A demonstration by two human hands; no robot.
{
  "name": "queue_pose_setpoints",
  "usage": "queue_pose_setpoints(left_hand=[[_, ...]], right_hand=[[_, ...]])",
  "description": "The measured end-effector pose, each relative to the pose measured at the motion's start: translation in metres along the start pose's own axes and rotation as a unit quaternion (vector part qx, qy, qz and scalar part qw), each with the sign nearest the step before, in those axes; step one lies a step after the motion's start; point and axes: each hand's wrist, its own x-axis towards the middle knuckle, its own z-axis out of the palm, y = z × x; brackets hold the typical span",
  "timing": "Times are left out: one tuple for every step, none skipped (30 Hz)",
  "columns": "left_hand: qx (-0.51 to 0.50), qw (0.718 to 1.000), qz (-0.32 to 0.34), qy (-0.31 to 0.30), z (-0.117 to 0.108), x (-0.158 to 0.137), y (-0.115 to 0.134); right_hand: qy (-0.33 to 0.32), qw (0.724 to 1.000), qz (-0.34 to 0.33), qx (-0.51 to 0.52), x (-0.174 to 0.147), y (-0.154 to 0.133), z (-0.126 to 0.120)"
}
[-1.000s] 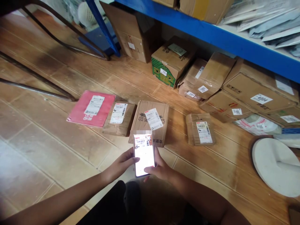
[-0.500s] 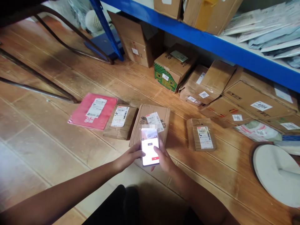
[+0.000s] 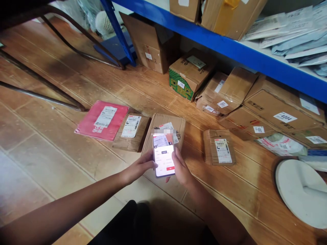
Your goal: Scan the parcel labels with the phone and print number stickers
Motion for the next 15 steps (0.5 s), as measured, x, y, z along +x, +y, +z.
queue_pose_setpoints(left_hand=[[-0.001,1.000,-0.005,0.003,0.0006,-0.0004,0.0006],[-0.003,1.000,-0.011,0.006,0.0010,-0.0007,0.0012],[-0.004,1.000,-0.013,0.008,0.0014,-0.0011,0.0016],[-0.005,1.000,-0.015,0.009,0.0016,-0.0015,0.0017],[-0.005,1.000,-0.016,0.008,0.0016,-0.0018,0.0017],[-0.005,1.000,-0.018,0.008,0.0016,-0.0019,0.0015],[-0.005,1.000,-0.019,0.007,0.0014,-0.0020,0.0012],[-0.005,1.000,-0.021,0.007,0.0012,-0.0019,0.0008],[-0.007,1.000,-0.021,0.007,0.0011,-0.0017,0.0006],[-0.008,1.000,-0.022,0.008,0.0009,-0.0015,0.0003],[-0.008,1.000,-0.022,0.007,0.0009,-0.0011,0.0002],[-0.009,1.000,-0.021,0.006,0.0009,-0.0008,0.0001],[-0.009,1.000,-0.021,0.003,0.0009,-0.0005,0.0001],[-0.009,1.000,-0.021,0.000,0.0009,-0.0003,-0.0001],[-0.010,1.000,-0.021,-0.004,0.0008,-0.0002,-0.0004]], right_hand=[[-0.002,1.000,0.002,0.002,0.0000,0.0005,-0.0005],[-0.004,1.000,0.002,0.003,0.0001,0.0011,-0.0010],[-0.005,1.000,0.003,0.003,0.0001,0.0019,-0.0016],[-0.006,1.000,0.005,0.003,0.0002,0.0027,-0.0021],[-0.008,1.000,0.008,0.003,0.0003,0.0035,-0.0027],[-0.009,1.000,0.010,0.003,0.0003,0.0044,-0.0032],[-0.009,1.000,0.012,0.004,0.0004,0.0052,-0.0037],[-0.008,1.000,0.012,0.004,0.0004,0.0059,-0.0041],[-0.007,1.000,0.011,0.004,0.0003,0.0065,-0.0044],[-0.004,1.000,0.010,0.003,0.0003,0.0069,-0.0046],[-0.001,1.000,0.010,0.003,0.0002,0.0073,-0.0046],[0.001,1.000,0.012,0.003,0.0001,0.0074,-0.0046],[0.003,1.000,0.014,0.002,-0.0001,0.0075,-0.0044],[0.003,1.000,0.016,0.001,-0.0002,0.0075,-0.0042],[0.003,1.000,0.017,0.000,-0.0003,0.0074,-0.0041]])
